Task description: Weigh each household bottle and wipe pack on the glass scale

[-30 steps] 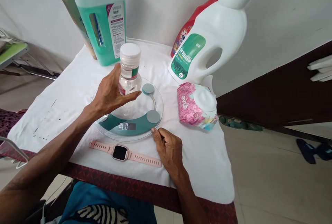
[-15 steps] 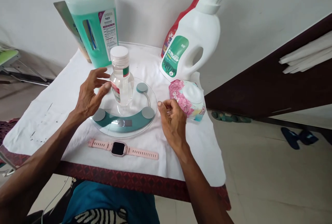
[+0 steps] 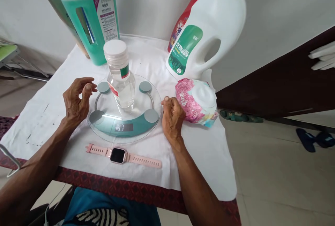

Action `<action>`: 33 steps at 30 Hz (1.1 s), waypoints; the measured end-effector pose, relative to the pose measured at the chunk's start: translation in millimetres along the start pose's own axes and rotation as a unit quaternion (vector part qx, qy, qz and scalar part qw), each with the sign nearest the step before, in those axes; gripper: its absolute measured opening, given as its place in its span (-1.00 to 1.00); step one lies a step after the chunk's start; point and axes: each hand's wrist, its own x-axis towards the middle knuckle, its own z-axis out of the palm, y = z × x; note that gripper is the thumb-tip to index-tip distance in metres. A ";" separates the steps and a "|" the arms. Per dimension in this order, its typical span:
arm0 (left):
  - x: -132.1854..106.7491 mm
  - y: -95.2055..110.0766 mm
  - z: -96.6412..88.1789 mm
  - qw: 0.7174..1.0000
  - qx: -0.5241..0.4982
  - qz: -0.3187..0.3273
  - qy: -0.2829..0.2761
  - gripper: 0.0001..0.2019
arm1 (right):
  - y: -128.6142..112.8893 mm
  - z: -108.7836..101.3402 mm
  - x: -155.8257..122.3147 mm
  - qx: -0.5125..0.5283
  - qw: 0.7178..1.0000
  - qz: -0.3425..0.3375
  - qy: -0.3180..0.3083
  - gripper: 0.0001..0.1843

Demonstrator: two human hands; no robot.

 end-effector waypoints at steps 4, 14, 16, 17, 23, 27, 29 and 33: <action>-1.8 -0.3 2.5 1.000 0.006 0.017 -0.003 -0.61 | -2.2 -0.1 2.7 0.007 1.000 0.015 0.000 -0.41; -3.8 2.2 3.6 0.999 -0.003 0.032 -0.016 -0.65 | -3.6 -0.2 3.8 0.003 1.000 0.018 -0.004 -0.47; -4.0 4.0 2.9 0.999 -0.001 0.037 -0.019 -0.65 | -3.9 -0.2 3.7 0.003 1.000 0.018 -0.003 -0.47; -4.1 4.9 2.5 0.999 0.000 0.040 -0.020 -0.65 | -3.9 0.0 3.7 0.003 1.000 0.018 -0.003 -0.46; -5.9 6.5 2.6 0.998 -0.014 0.041 -0.036 -0.64 | -2.1 2.0 4.0 0.010 1.000 0.021 -0.002 -0.45; -7.7 3.4 3.7 0.998 -0.031 0.021 -0.051 -0.62 | -2.9 2.4 4.1 0.005 1.000 0.029 -0.002 -0.44; -7.6 4.0 3.1 0.996 -0.054 0.006 -0.067 -0.58 | -4.4 1.8 4.2 -0.004 1.000 0.029 -0.005 -0.42; -3.3 20.0 1.0 0.988 -0.100 0.015 -0.113 -0.42 | -8.0 -1.1 4.0 -0.014 0.999 0.032 -0.015 -0.36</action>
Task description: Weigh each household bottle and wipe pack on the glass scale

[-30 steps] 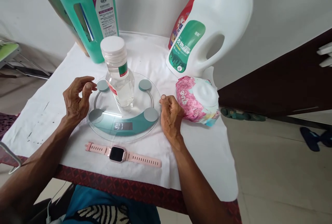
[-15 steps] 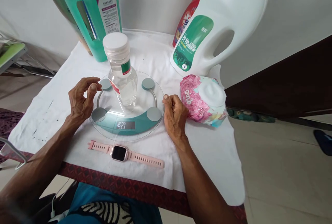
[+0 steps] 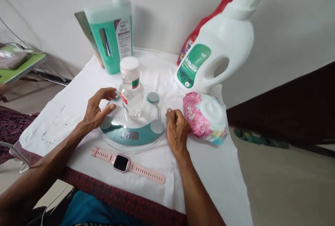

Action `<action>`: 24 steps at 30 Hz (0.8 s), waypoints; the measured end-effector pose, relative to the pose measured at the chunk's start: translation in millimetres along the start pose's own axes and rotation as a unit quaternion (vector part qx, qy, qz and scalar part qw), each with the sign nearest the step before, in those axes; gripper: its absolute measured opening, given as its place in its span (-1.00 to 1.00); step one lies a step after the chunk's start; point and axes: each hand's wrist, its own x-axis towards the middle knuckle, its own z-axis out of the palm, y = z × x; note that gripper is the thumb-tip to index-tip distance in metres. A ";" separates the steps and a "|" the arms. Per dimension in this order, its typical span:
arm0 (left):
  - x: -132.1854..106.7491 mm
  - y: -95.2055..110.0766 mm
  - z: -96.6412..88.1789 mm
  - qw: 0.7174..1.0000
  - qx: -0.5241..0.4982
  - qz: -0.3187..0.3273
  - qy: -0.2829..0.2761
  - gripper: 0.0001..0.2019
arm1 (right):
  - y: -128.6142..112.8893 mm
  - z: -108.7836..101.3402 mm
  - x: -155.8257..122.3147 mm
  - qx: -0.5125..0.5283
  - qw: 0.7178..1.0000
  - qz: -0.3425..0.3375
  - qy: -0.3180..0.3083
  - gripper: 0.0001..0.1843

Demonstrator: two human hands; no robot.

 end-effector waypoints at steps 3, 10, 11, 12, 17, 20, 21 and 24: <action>8.4 21.1 5.8 0.999 0.017 0.032 -0.028 -0.28 | -1.4 -2.1 0.0 -0.007 1.000 0.006 -0.006 -0.31; 28.3 46.8 28.4 0.996 0.091 0.010 0.022 -0.54 | 0.1 -3.5 1.1 -0.001 1.000 0.004 -0.026 -0.24; 31.0 47.8 30.3 0.996 0.088 -0.001 0.027 -0.60 | 0.8 -3.5 1.3 0.004 1.000 0.003 -0.028 -0.25; 34.5 48.4 31.8 0.996 0.084 -0.012 0.031 -0.64 | 1.4 -3.5 1.4 0.009 1.000 0.001 -0.028 -0.26; 76.5 43.4 37.1 0.991 0.087 -0.036 0.099 -0.69 | 2.7 -2.2 1.9 0.026 0.999 -0.009 -0.025 -0.32; 123.5 32.0 46.7 0.982 0.120 -0.008 0.143 -0.66 | 1.9 -1.5 2.5 0.034 0.999 -0.013 -0.024 -0.35; 141.2 27.1 52.0 0.981 0.130 -0.003 0.145 -0.66 | 1.8 -1.4 2.8 0.036 0.999 -0.014 -0.023 -0.36; 193.9 9.8 73.8 0.977 0.161 -0.027 0.135 -0.67 | 2.2 -1.4 3.9 0.040 0.999 -0.019 -0.019 -0.36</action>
